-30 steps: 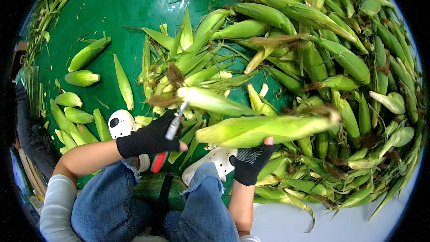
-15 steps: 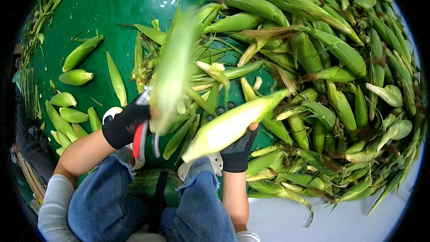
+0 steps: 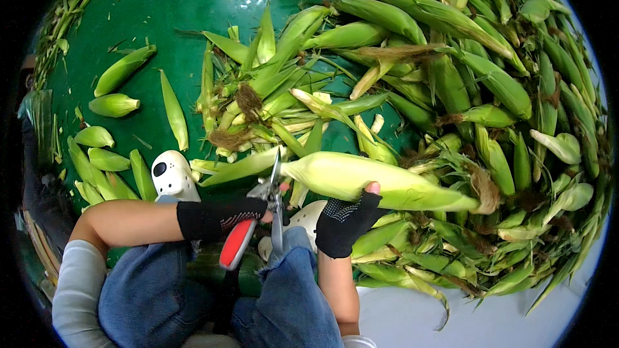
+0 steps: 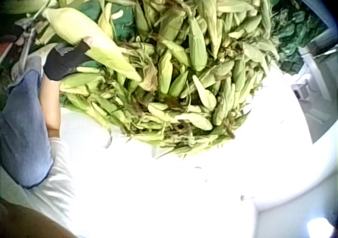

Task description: The person sits on a green floor and uses shears to trim the husks and silks off corn cobs. They pick up cobs from a large pile, cut the ends, and place the trimmed cobs into a red basket while discarding the husks.

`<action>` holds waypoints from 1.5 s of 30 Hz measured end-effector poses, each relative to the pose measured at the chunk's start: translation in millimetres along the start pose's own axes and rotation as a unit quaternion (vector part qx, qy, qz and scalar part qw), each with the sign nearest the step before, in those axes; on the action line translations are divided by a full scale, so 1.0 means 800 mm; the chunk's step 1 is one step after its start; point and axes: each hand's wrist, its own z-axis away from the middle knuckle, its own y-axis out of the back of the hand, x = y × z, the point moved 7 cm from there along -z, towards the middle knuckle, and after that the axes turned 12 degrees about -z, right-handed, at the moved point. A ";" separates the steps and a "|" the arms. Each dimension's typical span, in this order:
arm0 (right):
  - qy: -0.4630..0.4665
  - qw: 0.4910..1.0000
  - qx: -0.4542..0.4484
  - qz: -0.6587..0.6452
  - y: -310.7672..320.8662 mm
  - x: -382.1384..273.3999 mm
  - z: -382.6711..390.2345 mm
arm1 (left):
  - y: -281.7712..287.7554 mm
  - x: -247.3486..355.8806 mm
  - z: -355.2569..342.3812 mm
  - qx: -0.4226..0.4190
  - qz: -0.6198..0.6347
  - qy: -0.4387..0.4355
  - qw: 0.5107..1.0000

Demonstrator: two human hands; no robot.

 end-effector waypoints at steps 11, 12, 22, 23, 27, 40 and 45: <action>-0.029 0.890 -0.312 0.332 -0.012 -0.007 -0.032 | 0.026 0.113 0.052 0.132 -0.631 -0.179 0.743; -0.027 0.857 -0.339 0.386 -0.014 -0.008 -0.027 | 0.017 0.126 0.059 0.135 -0.673 -0.239 0.687; 0.038 0.745 -0.408 0.526 -0.038 -0.010 0.005 | 0.055 0.164 0.062 0.279 -0.703 -0.361 0.546; 0.057 0.751 -0.407 0.516 -0.035 -0.011 0.003 | 0.070 0.172 0.059 0.300 -0.691 -0.296 0.587; 0.043 0.785 -0.414 0.458 -0.044 0.001 0.010 | 0.047 0.174 0.070 0.264 -0.438 -0.373 0.774; 0.131 0.863 -0.333 0.357 -0.062 0.048 0.027 | 0.020 0.171 0.056 0.151 -0.012 -0.358 0.921; -0.069 0.905 -0.340 0.246 -0.070 0.081 0.036 | 0.004 0.179 0.077 0.145 -0.041 -0.358 0.922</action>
